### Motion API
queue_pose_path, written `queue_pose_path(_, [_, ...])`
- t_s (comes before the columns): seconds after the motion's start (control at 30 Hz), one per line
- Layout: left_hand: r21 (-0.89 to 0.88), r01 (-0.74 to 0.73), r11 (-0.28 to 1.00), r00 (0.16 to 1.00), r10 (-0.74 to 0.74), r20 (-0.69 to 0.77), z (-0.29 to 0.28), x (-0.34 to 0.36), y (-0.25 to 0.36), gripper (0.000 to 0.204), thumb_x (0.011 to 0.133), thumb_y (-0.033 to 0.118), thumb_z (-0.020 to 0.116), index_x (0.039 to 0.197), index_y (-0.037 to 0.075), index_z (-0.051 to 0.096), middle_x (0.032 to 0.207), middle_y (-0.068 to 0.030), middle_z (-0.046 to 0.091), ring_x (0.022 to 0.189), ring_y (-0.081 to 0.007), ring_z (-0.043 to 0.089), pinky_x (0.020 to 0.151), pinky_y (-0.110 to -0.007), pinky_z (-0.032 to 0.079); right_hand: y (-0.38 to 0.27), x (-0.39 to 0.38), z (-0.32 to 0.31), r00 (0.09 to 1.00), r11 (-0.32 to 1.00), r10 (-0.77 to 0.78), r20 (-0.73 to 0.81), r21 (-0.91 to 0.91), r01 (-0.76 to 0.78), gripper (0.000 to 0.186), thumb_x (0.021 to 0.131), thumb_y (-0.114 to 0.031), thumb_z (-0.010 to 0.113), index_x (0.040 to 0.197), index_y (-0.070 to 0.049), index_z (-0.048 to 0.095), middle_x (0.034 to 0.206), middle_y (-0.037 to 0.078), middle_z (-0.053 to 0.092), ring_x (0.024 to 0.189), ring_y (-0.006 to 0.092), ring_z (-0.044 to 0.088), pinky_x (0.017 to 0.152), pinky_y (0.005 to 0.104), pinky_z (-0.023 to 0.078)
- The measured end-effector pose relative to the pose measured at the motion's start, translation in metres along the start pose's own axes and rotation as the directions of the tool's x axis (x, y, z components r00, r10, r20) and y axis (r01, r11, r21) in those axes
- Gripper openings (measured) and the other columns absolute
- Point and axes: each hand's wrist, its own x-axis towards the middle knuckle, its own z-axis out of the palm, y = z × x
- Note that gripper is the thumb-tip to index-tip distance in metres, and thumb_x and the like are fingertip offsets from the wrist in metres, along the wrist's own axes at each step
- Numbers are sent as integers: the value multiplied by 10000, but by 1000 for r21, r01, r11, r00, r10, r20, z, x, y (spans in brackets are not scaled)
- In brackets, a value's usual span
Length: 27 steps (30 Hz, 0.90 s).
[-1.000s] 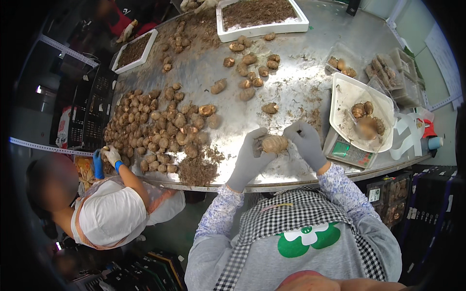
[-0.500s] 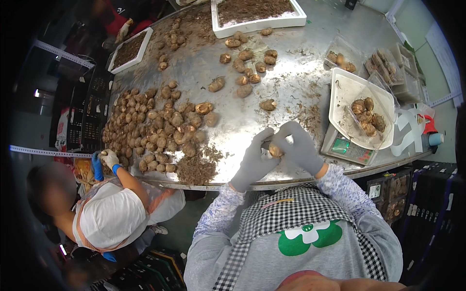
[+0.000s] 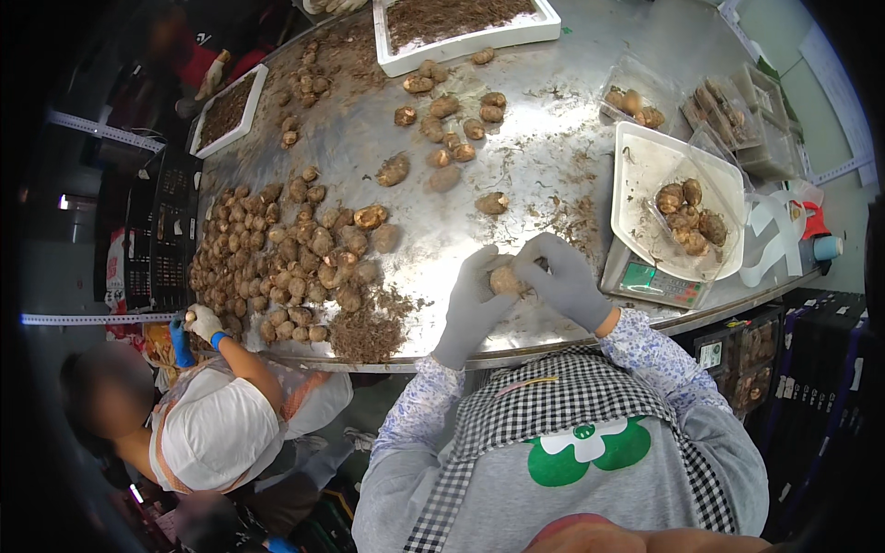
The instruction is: The person picks up root vegetables from a large pile on a metal table, peels off dirt and debris by hand, and places them into a plastic container on a digital scale. The person repeats this process, occasionally moving the container aside and starting a new batch.
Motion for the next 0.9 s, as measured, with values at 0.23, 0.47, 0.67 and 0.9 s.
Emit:
queue_pose_path(0.23, [90, -43, 995, 995, 50, -81, 1, 7, 6, 849, 744, -19, 765, 1447, 40, 292, 1285, -126, 491, 1248, -236, 487, 1044, -354, 451, 25, 2, -8, 968, 957, 227, -107, 208, -201, 170, 887, -193, 678, 950, -35, 665, 855, 46, 613, 774, 115, 578, 692, 288, 492])
queue_pose_path(0.47, [16, -44, 999, 998, 44, -45, 6, 13, 11, 813, 747, -38, 719, 1442, 35, 306, 1178, -116, 506, 1156, -227, 525, 1007, -339, 455, 29, 14, -6, 991, 993, -84, -106, -91, 74, 168, 889, -206, 650, 898, -40, 677, 836, 83, 621, 734, 208, 599, 691, 337, 485])
queue_pose_path(0.67, [-275, 106, 955, 983, -142, -113, -4, 32, 6, 593, 802, -29, 642, 1349, 14, 418, 1174, -137, 535, 1119, -233, 553, 973, -348, 469, 22, 0, -22, 987, 987, 158, 2, -28, -158, 325, 937, -318, 587, 954, -2, 664, 844, 147, 647, 739, 230, 618, 702, 350, 486])
queue_pose_path(0.9, [-511, 107, 853, 993, -116, 15, 4, 101, 17, 407, 880, 86, 672, 1223, -21, 482, 1197, -218, 580, 1118, -295, 597, 961, -400, 522, 59, -5, -19, 991, 991, 114, 74, -83, -108, 249, 919, -245, 608, 1049, -40, 663, 900, 168, 626, 838, 297, 628, 742, 385, 486])
